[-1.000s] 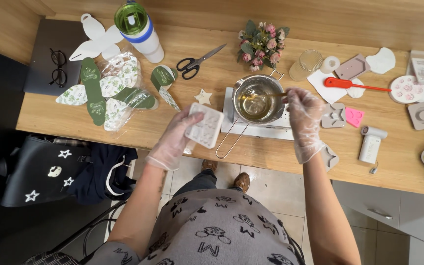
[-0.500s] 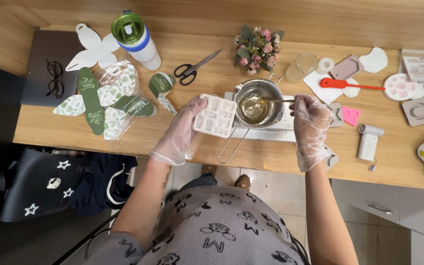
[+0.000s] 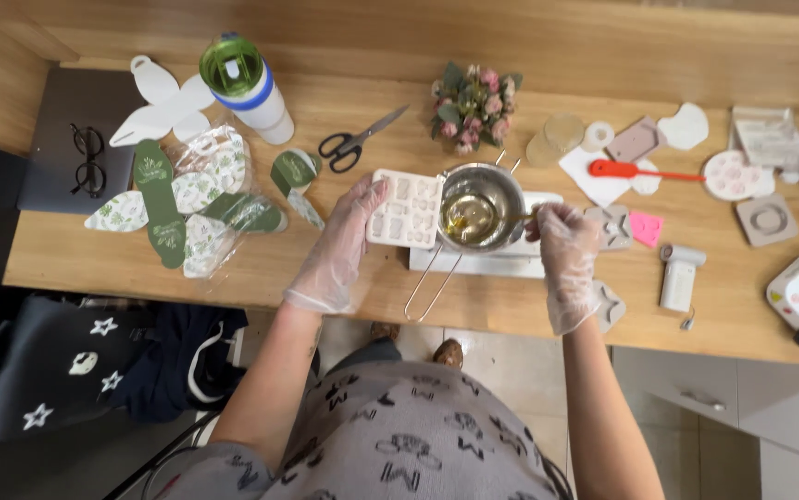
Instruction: Filling small silicone molds with melted wax using a spoon.
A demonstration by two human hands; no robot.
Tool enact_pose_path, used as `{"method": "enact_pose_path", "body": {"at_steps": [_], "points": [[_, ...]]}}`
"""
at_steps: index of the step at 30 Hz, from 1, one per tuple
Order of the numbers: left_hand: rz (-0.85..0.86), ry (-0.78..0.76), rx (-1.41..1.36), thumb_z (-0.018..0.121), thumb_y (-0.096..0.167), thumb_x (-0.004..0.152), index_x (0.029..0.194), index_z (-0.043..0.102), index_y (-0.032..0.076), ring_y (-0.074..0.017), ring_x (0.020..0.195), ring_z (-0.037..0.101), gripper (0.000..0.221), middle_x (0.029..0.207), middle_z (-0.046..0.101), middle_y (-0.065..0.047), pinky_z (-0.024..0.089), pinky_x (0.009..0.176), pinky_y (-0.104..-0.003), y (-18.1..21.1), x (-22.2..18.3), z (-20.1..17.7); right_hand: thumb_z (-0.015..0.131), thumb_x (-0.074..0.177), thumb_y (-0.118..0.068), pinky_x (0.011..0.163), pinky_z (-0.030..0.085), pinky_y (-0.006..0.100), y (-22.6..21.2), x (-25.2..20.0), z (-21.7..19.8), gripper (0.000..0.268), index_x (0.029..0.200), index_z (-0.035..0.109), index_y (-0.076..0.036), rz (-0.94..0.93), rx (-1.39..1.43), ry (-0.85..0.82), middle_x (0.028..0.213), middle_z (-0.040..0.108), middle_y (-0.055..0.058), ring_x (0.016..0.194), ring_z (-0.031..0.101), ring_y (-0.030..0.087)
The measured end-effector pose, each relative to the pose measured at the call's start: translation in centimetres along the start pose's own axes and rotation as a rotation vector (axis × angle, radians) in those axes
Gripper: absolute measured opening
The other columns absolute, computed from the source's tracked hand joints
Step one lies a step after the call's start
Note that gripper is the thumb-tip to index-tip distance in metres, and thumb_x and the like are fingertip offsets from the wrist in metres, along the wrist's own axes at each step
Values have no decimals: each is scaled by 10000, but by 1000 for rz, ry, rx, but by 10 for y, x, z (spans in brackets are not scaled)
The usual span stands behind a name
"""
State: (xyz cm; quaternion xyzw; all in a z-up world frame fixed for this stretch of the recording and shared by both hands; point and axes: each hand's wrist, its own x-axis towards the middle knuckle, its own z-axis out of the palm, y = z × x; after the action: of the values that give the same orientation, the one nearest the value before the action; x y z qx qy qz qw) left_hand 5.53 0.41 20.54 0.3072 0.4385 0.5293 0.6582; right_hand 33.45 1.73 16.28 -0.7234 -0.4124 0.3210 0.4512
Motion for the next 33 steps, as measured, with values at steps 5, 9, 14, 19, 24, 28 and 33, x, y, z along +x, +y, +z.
{"method": "enact_pose_path", "body": {"at_steps": [5,9,14,19,24,28,33], "points": [[1,-30,26,594,399,997,1371,561,41,-235,962,717,519,1102,690,-160,653,790,-376,3,4,7,605,867,-120,489,376,150,-26,-20,-6,144,932,717,-56,206,267,-50,639,695,67,507,652,88],[1,-27,37,602,384,994,1360,572,26,-208,923,717,512,1064,681,-130,656,756,-345,-6,17,5,647,894,-133,491,371,142,-35,-22,-23,115,955,714,-63,227,310,-31,651,696,54,498,641,85],[55,-9,130,552,340,1030,1342,587,20,-213,930,708,448,1035,655,-117,659,749,-338,-27,30,-4,676,883,-132,503,383,126,-37,-22,-34,67,931,714,-104,222,320,30,655,690,34,508,643,57],[63,31,191,582,374,1013,1313,612,13,-215,995,645,471,1049,640,-139,621,822,-349,-19,22,8,654,878,-131,497,366,133,-31,-23,-36,83,926,720,-118,183,342,48,649,679,38,509,641,68],[71,65,192,595,358,1013,1274,638,38,-187,1016,621,415,1052,635,-100,606,835,-313,-23,20,10,658,944,-119,568,390,163,-19,-17,-35,75,970,727,-103,4,299,38,699,682,68,572,650,101],[41,86,123,603,365,1011,1323,615,36,-188,996,628,454,1054,639,-120,604,859,-353,-30,22,1,628,1046,-59,620,406,195,-30,-17,-29,117,1031,744,-56,-288,42,-36,783,700,108,677,651,140],[31,107,99,597,360,1014,1332,617,65,-175,997,634,434,1064,642,-109,621,849,-361,-20,13,4,621,1063,-71,617,413,199,-3,5,-18,127,1025,740,-48,-286,-25,-75,772,686,86,664,616,130]]}}
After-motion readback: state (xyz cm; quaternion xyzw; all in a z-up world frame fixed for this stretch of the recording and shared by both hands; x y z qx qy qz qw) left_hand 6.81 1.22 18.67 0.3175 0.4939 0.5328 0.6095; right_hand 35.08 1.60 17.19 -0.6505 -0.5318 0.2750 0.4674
